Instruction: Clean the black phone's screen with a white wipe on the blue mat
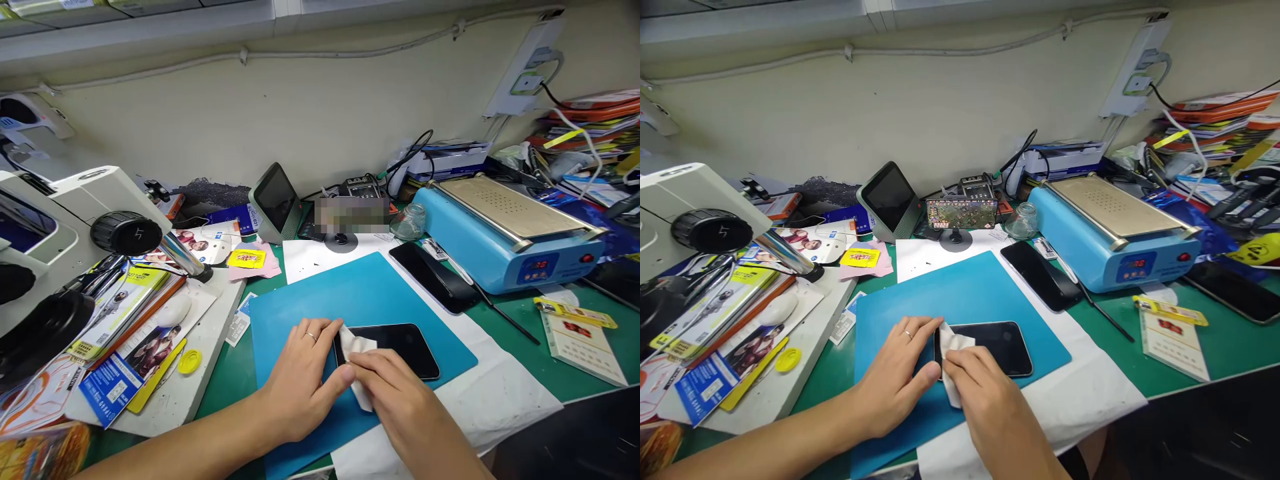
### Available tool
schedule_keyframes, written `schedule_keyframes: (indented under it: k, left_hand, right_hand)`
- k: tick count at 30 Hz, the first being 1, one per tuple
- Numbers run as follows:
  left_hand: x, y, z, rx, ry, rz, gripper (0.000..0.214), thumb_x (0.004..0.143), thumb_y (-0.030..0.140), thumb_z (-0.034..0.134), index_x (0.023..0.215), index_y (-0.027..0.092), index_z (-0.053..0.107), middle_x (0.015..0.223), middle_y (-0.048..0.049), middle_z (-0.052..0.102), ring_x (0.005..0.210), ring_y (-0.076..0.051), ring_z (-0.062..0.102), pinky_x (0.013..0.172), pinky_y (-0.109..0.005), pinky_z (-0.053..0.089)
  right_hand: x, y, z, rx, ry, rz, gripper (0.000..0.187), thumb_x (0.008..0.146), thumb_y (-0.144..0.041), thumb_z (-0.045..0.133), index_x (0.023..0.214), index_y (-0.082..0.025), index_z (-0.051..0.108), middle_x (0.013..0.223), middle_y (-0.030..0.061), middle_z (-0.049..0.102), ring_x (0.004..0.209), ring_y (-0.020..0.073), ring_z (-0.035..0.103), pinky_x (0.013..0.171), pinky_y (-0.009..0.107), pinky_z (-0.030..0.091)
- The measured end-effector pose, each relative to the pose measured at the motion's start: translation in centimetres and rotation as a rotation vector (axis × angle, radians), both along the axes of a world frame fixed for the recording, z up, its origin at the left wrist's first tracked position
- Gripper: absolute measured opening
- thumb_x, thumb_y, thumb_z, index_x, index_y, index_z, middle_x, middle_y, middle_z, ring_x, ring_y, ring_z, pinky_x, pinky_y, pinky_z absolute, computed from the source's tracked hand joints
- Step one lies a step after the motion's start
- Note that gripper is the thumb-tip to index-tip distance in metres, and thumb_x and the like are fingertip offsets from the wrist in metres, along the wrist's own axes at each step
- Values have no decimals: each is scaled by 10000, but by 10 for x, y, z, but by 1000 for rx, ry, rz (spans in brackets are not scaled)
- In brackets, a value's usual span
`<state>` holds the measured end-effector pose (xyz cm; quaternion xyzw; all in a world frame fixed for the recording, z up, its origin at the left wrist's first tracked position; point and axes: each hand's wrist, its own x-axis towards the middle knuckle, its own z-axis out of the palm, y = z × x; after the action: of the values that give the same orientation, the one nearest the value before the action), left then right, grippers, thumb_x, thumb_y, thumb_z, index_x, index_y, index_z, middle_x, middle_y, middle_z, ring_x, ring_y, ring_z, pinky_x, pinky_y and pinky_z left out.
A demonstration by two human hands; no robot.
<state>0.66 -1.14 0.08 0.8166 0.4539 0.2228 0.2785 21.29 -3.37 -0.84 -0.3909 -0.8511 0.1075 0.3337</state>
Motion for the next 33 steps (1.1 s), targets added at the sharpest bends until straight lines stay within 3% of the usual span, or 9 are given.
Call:
schedule_keyframes:
  k: [3, 6, 8, 11, 16, 20, 23, 26, 33]
  left_hand:
    - [1, 0, 1, -9, 9, 12, 588, 1059, 561, 369, 1516, 193, 405, 1386, -127, 536, 1197, -312, 488, 1038, -540, 435]
    - [2, 1, 1, -13, 30, 15, 577, 1040, 536, 443, 1501, 189, 430, 1368, -124, 547, 1188, -311, 495, 1027, -530, 452]
    - [3, 1, 1, -5, 50, 20, 582, 1019, 533, 497, 1484, 186, 452, 1357, -125, 552, 1175, -311, 506, 1024, -533, 457]
    - [3, 1, 1, 24, 66, 27, 603, 985, 557, 554, 1456, 187, 481, 1347, -131, 556, 1160, -319, 517, 1012, -543, 465]
    - [3, 1, 0, 48, 32, 21, 530, 1028, 527, 470, 1447, 204, 493, 1334, -128, 559, 1164, -310, 520, 994, -525, 480]
    - [1, 1, 0, 54, 36, 1, 531, 1033, 499, 468, 1471, 199, 474, 1338, -131, 552, 1162, -308, 521, 1001, -521, 478]
    - [1, 1, 0, 55, 37, 10, 529, 1029, 501, 485, 1472, 212, 476, 1345, -128, 548, 1170, -308, 520, 997, -516, 482]
    - [1, 1, 0, 43, 34, 19, 524, 1027, 503, 490, 1465, 216, 482, 1343, -126, 552, 1168, -309, 519, 991, -517, 485]
    - [3, 1, -2, 42, 87, 25, 658, 939, 568, 630, 1469, 213, 469, 1353, -138, 549, 1163, -335, 518, 999, -553, 472]
  right_hand:
    - [38, -3, -11, 97, 3, -52, 386, 970, -84, 434, 1213, -226, 697, 1142, 78, 745, 1046, 199, 699, 889, 303, 634]
    - [75, -5, -17, 50, -65, -137, 440, 958, -134, 501, 1312, -347, 652, 1192, 37, 738, 1093, 230, 708, 902, 324, 640]
    - [88, -5, -17, 35, -110, -157, 457, 955, -153, 523, 1346, -366, 627, 1198, 41, 737, 1086, 242, 717, 895, 327, 644]
    - [80, -5, -16, 88, -139, -141, 410, 960, -156, 534, 1331, -298, 637, 1200, 71, 735, 1092, 240, 712, 906, 326, 636]
    - [20, -6, -12, 181, -58, -36, 358, 961, -72, 468, 1231, -165, 684, 1143, 121, 751, 1059, 224, 703, 870, 324, 636]
    - [-10, -7, -7, 122, -19, -7, 343, 974, -59, 430, 1155, -147, 708, 1089, 131, 756, 1002, 211, 706, 812, 305, 644]
    - [-3, -8, -5, 114, -43, 22, 339, 974, -69, 441, 1165, -149, 709, 1087, 127, 756, 1021, 208, 706, 840, 302, 640]
    - [25, -9, -5, 146, -121, 12, 344, 971, -101, 473, 1228, -164, 693, 1165, 115, 746, 1080, 207, 700, 899, 293, 626]
    - [79, -14, -3, 78, -206, -196, 355, 1026, -272, 456, 1319, -251, 655, 1248, 63, 724, 1129, 207, 700, 900, 288, 621]
